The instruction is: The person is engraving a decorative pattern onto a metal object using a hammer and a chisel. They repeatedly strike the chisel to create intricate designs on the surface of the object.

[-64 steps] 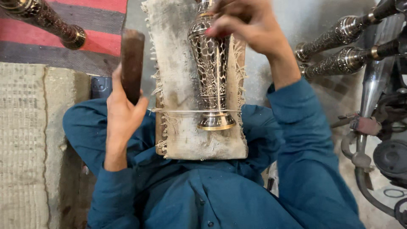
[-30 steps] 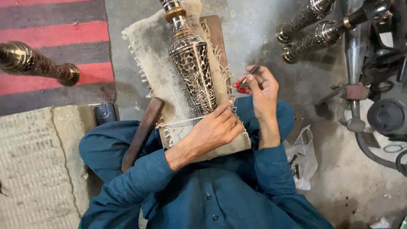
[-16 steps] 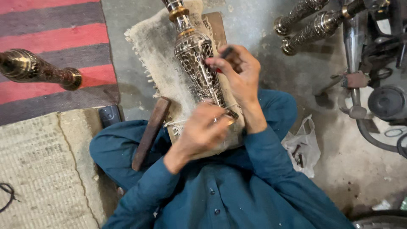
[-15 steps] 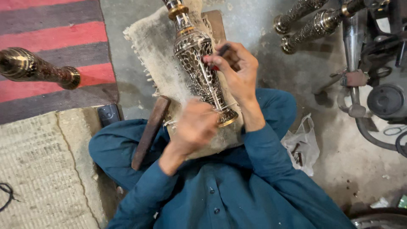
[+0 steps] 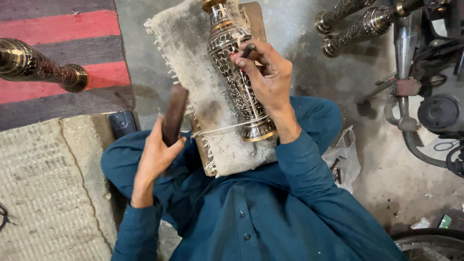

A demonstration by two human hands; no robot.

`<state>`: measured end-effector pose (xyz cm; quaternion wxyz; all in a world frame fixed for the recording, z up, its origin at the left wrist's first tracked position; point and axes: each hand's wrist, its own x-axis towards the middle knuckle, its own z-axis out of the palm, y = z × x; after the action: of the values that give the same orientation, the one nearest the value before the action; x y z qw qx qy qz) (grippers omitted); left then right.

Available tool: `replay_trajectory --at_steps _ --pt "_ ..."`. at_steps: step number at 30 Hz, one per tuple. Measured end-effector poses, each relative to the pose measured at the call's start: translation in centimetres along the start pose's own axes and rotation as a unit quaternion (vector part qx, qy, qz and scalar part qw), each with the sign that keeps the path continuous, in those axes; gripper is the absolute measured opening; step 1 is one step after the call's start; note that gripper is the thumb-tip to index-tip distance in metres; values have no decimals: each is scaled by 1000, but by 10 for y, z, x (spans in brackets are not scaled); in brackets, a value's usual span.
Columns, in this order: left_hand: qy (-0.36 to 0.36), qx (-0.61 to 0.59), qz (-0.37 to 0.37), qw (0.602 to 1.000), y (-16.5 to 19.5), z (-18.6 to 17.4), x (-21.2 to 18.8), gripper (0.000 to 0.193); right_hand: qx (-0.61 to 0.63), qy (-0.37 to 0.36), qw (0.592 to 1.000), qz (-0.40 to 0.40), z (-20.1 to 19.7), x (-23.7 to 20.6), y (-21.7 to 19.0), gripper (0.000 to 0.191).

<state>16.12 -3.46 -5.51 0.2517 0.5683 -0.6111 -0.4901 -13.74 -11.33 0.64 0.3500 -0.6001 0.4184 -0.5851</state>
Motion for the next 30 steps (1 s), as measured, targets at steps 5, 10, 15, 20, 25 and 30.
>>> replay_trajectory --at_steps 5,10,15,20,25,30 --pt "9 48 233 971 67 -37 28 79 -46 10 999 -7 3 -1 -1 24" --pt "14 195 363 911 139 -74 57 82 -91 14 995 -27 5 1 -2 24" --pt "139 413 483 760 183 -90 69 61 -153 -2 987 -40 4 0 -9 22" --pt "173 430 515 721 187 -90 76 43 -148 2 989 -25 7 0 -12 24" --pt "154 415 485 754 178 -89 79 46 -137 -27 988 -59 5 -2 -9 21" --pt "183 449 467 739 177 -89 71 47 -73 13 997 -9 4 1 2 19"
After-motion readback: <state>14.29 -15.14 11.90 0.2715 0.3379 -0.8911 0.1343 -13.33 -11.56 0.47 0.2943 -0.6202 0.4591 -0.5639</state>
